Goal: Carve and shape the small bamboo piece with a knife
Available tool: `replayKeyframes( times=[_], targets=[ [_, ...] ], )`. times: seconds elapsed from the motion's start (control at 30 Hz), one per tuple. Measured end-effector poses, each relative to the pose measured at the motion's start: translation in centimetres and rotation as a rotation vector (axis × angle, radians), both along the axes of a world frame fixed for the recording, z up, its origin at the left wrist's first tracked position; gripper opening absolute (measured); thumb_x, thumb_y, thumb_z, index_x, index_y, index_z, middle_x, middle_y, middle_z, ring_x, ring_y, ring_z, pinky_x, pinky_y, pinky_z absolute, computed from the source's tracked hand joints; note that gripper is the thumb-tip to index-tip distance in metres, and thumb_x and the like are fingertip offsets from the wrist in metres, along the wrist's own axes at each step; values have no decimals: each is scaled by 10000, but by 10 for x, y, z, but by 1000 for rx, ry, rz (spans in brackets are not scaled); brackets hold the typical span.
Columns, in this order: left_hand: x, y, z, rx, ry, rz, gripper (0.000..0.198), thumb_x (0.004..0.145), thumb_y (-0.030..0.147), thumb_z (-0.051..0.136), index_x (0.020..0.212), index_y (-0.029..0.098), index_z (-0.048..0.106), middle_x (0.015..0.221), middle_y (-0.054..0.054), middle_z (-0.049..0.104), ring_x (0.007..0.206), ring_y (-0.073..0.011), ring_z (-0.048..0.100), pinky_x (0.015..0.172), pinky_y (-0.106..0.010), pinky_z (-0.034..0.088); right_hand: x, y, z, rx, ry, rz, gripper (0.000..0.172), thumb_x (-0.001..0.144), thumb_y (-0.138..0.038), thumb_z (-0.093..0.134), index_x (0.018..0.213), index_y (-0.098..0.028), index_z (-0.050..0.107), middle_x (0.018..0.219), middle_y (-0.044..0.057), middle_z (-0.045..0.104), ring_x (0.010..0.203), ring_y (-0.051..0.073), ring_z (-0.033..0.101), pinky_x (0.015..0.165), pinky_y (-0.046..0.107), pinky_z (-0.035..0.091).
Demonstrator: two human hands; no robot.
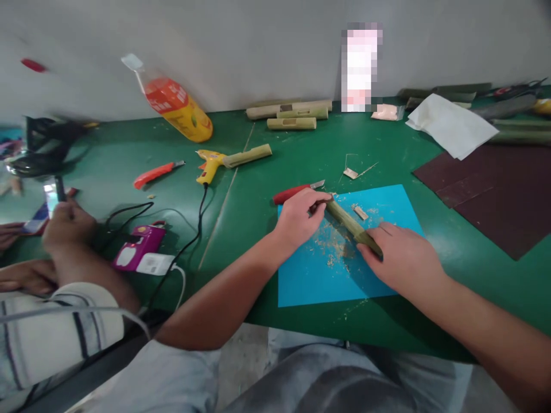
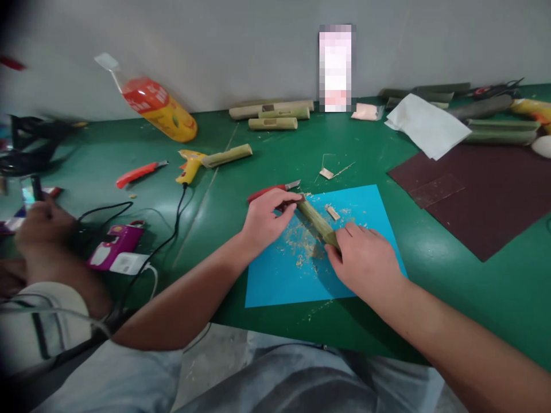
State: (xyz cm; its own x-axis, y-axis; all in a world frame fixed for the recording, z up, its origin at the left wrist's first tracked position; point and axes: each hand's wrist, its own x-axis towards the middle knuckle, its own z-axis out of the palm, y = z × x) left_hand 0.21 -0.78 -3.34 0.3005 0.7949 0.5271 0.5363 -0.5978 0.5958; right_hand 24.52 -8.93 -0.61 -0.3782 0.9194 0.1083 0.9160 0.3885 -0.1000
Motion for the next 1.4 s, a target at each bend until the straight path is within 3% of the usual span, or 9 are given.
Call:
replayKeyframes(
  times=[0.3, 0.43, 0.53, 0.67, 0.8, 0.9, 1.0, 1.17, 1.4],
  targets=[
    [-9, 3, -2, -63, 48, -22, 179, 937, 164, 725, 1104, 158, 791, 947, -66, 771, 695, -109, 654, 688, -247, 571, 1, -1, -1, -2, 30, -6, 225, 1002, -332, 599, 897, -190, 739, 864, 77, 718, 742, 225, 649, 672, 374, 369],
    [-11, 3, 2, -190, -89, -14, 192, 891, 169, 764, 1075, 172, 820, 935, -58, 802, 707, -110, 676, 677, -233, 573, 2, -1, -1, 0, 33, -3, 214, 991, -333, 613, 882, -196, 737, 849, 70, 713, 718, 223, 640, 651, 371, 355],
    [-7, -1, 10, -322, -255, 70, 126, 926, 235, 745, 1001, 181, 831, 836, -40, 797, 649, -106, 673, 617, -225, 567, 2, -1, -1, -11, 42, -3, 214, 991, -337, 614, 889, -196, 738, 850, 70, 717, 714, 220, 638, 650, 365, 360],
    [-3, -2, 17, -515, -450, 117, 139, 922, 283, 733, 908, 166, 807, 619, 0, 713, 435, -64, 531, 422, -189, 435, 1, 0, -1, -13, 39, -8, 208, 991, -330, 624, 893, -190, 742, 851, 71, 719, 723, 223, 649, 659, 367, 371],
    [-5, 1, 18, -586, -519, 119, 179, 885, 341, 783, 918, 165, 786, 592, 6, 702, 401, -59, 505, 378, -185, 386, 1, -1, -1, -6, 37, -8, 216, 994, -340, 618, 888, -196, 741, 843, 71, 716, 721, 220, 645, 655, 363, 360],
    [-7, 2, 17, -576, -481, 131, 186, 881, 342, 783, 818, 172, 738, 548, 23, 659, 397, -60, 483, 380, -190, 366, 1, -2, -2, -9, 40, -16, 210, 989, -338, 623, 893, -195, 743, 853, 73, 719, 723, 218, 642, 652, 360, 351],
    [-8, 2, 17, -438, -395, 173, 181, 858, 288, 780, 743, 182, 689, 536, 47, 597, 444, -59, 468, 434, -197, 379, 1, -1, -1, -30, 39, -18, 199, 989, -334, 633, 910, -191, 747, 865, 73, 725, 732, 221, 647, 655, 363, 354],
    [-7, 0, 13, -192, -327, 107, 116, 853, 240, 749, 774, 183, 685, 848, -18, 743, 732, -105, 647, 665, -239, 545, 0, 0, 1, -48, 46, -24, 203, 995, -333, 626, 901, -191, 736, 870, 75, 721, 758, 222, 653, 651, 360, 356],
    [-1, -3, 9, -243, -399, 74, 102, 890, 263, 732, 893, 188, 663, 937, -45, 792, 781, -119, 680, 779, -296, 605, 0, -1, 0, -30, 62, -3, 207, 1000, -325, 608, 885, -197, 724, 862, 75, 718, 756, 219, 651, 641, 358, 354]
  ],
)
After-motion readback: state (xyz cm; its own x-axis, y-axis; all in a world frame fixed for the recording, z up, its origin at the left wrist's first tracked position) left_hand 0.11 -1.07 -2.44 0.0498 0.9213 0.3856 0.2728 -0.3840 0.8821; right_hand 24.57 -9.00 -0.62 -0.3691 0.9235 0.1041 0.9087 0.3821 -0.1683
